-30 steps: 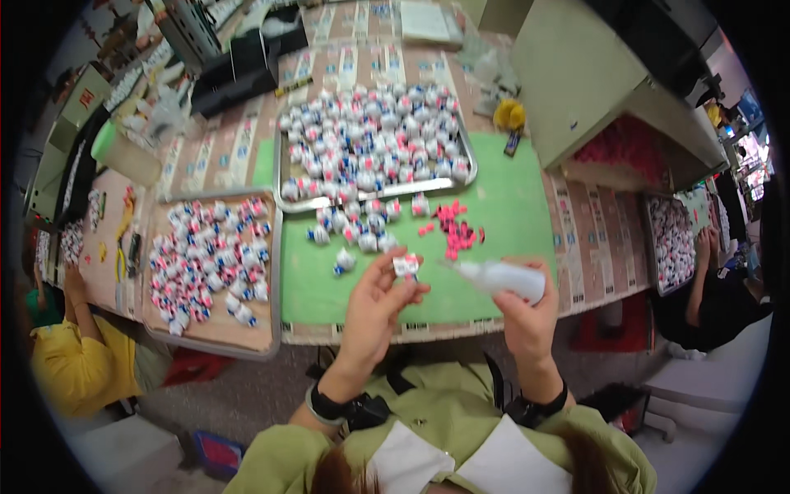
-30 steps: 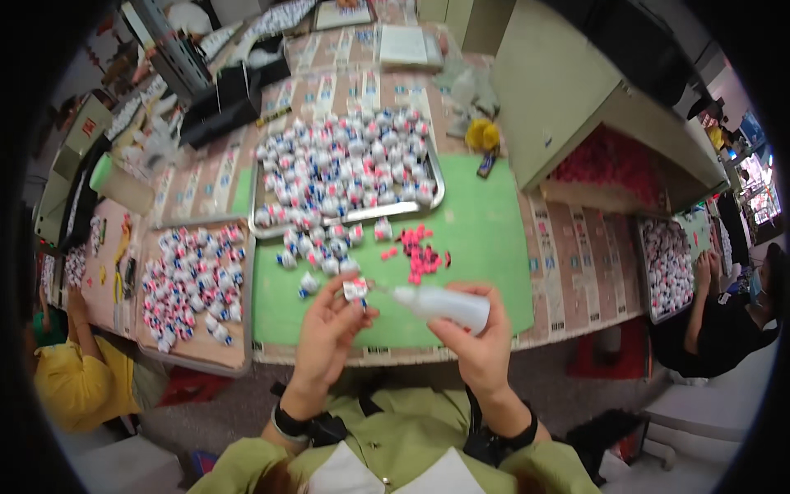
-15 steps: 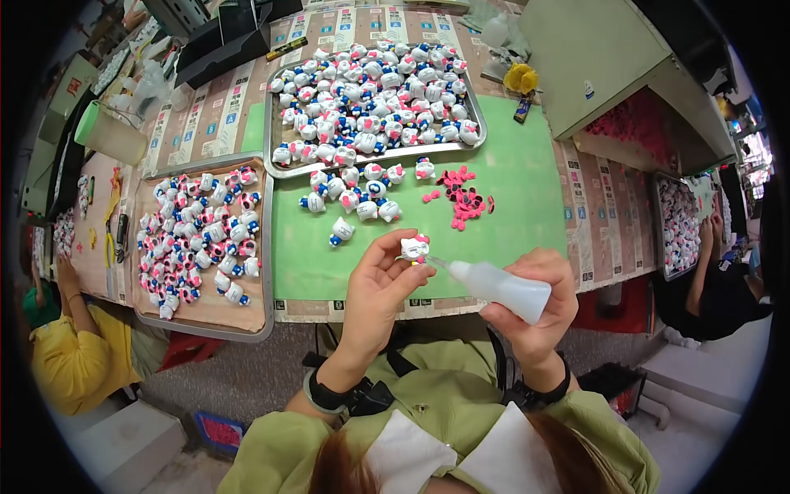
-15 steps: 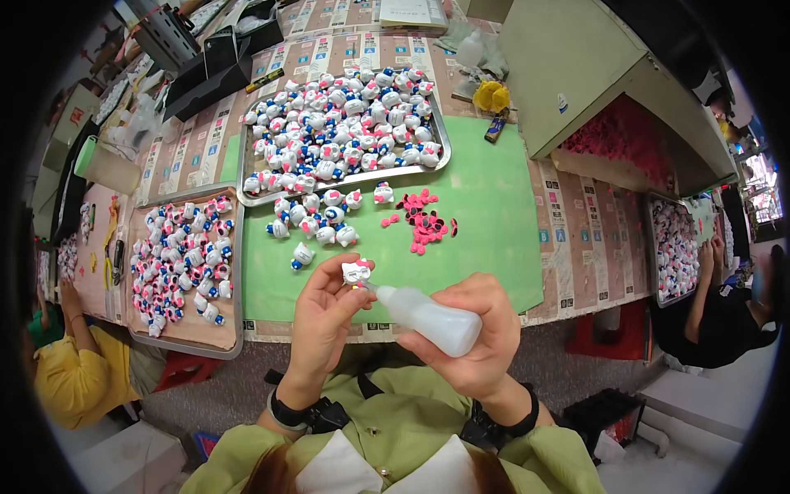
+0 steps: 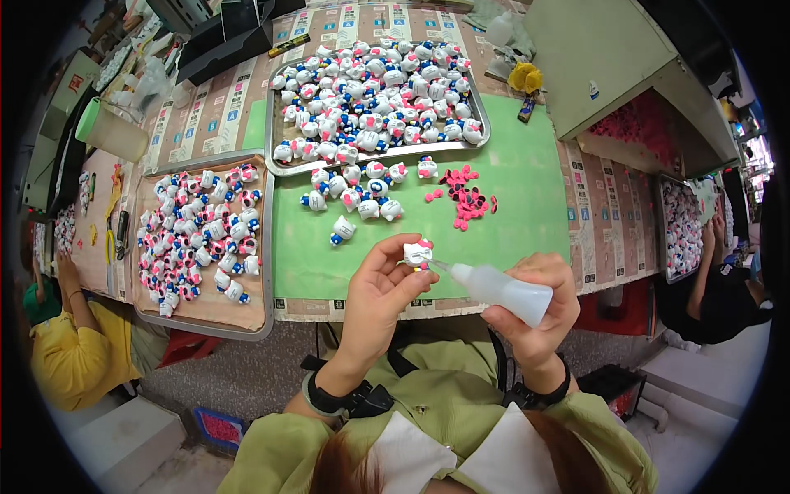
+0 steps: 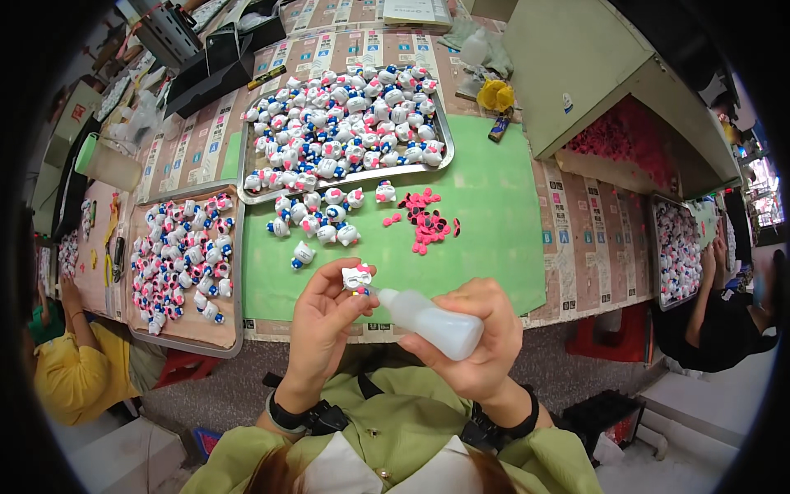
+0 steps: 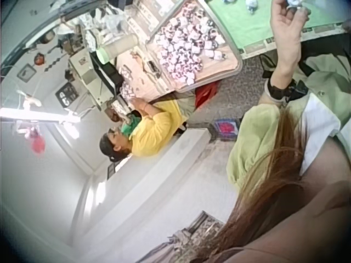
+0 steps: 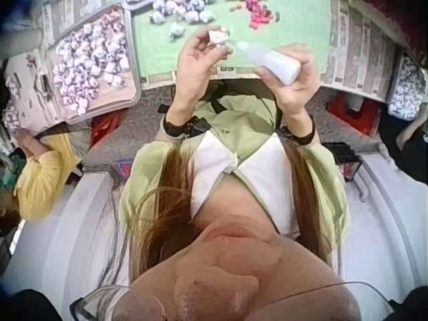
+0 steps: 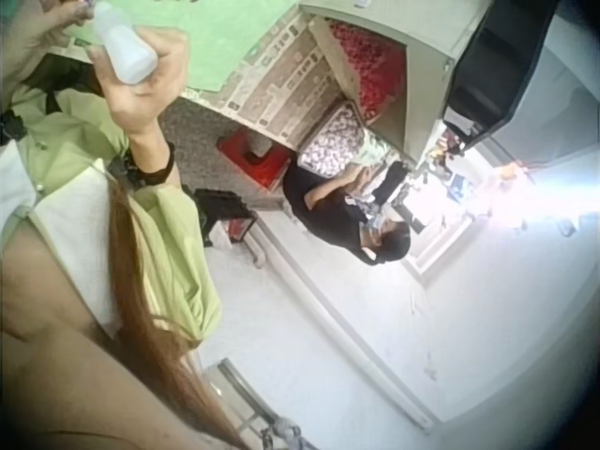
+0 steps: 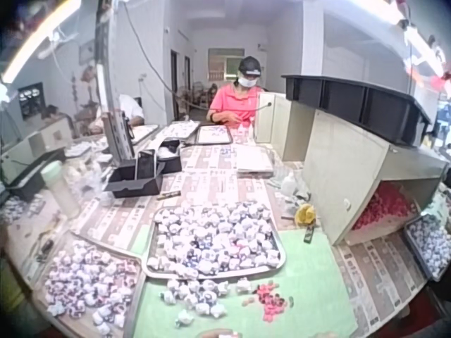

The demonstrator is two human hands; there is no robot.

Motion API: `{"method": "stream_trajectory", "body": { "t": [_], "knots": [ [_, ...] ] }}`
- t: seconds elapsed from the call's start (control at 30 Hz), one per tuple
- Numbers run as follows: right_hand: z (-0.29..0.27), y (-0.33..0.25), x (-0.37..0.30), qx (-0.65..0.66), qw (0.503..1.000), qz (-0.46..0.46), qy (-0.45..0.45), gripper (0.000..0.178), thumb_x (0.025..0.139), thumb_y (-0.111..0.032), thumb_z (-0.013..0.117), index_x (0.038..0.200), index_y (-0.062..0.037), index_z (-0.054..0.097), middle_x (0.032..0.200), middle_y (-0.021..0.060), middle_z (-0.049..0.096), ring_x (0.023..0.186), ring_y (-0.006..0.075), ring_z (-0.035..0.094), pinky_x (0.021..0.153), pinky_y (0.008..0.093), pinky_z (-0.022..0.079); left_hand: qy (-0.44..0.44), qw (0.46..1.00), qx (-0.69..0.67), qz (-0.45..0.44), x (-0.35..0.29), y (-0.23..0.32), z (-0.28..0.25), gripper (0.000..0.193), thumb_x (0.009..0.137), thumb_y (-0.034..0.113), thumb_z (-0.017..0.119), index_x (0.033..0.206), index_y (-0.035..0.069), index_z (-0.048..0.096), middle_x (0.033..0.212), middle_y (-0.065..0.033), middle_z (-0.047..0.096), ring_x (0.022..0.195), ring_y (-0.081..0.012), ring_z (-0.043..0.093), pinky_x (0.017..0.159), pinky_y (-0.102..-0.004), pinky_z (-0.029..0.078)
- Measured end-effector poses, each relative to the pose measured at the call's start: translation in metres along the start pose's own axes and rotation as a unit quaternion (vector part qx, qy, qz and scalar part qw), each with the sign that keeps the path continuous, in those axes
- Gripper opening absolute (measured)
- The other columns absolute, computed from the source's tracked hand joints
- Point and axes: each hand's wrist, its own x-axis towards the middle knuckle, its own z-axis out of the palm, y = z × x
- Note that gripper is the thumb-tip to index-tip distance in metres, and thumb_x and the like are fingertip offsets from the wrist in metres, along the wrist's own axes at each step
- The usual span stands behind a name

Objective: Use glue to attach small pink bows to white toy cat figurines in a factory workshop.

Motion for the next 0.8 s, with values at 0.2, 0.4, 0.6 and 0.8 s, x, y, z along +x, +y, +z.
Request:
{"method": "stream_trajectory", "body": {
  "t": [0.2,0.4,0.6,0.8],
  "knots": [
    [-0.0012,0.0,0.0001,-0.007,1.0,-0.005,-0.007,0.042,0.056,-0.01,0.078,0.088,-0.0036,0.052,0.071,0.0076,0.053,0.06,0.0148,0.051,0.053,0.0244,0.04,-0.005,1.0,0.01,0.004,-0.0006,0.0004,0.0022,0.036,0.078,-0.002,0.052,0.112,-0.001,0.041,0.103,-0.0074,0.048,0.089,-0.0119,0.051,0.08,-0.0256,0.044],
    [-0.0009,-0.0021,0.0021,-0.017,1.0,-0.01,-0.022,0.042,0.055,-0.01,0.078,0.086,-0.0037,0.051,0.071,0.0075,0.054,0.06,0.0147,0.051,0.053,0.0246,0.04,-0.002,1.0,0.018,0.009,-0.001,-0.0013,0.0018,0.036,0.078,-0.002,0.053,0.112,-0.001,0.041,0.102,-0.0075,0.048,0.09,-0.012,0.05,0.08,-0.0257,0.044],
    [-0.0045,-0.0057,0.002,-0.006,1.0,0.008,-0.021,0.04,0.056,-0.009,0.077,0.085,-0.003,0.05,0.073,0.0081,0.054,0.061,0.0147,0.05,0.054,0.0249,0.04,-0.001,0.999,0.031,0.02,-0.0005,-0.0027,-0.0003,0.037,0.079,-0.002,0.051,0.114,-0.002,0.04,0.105,-0.0097,0.048,0.091,-0.0137,0.051,0.08,-0.0266,0.044],
    [-0.0068,-0.0046,0.0004,0.03,0.999,0.014,0.023,0.039,0.058,-0.007,0.076,0.087,-0.0025,0.05,0.076,0.0083,0.054,0.064,0.0144,0.05,0.057,0.0249,0.04,-0.002,1.0,-0.007,-0.018,-0.0013,0.0023,0.0038,0.039,0.081,0.002,0.049,0.118,-0.003,0.036,0.11,-0.013,0.049,0.091,-0.018,0.055,0.078,-0.0278,0.044]
  ]
}}
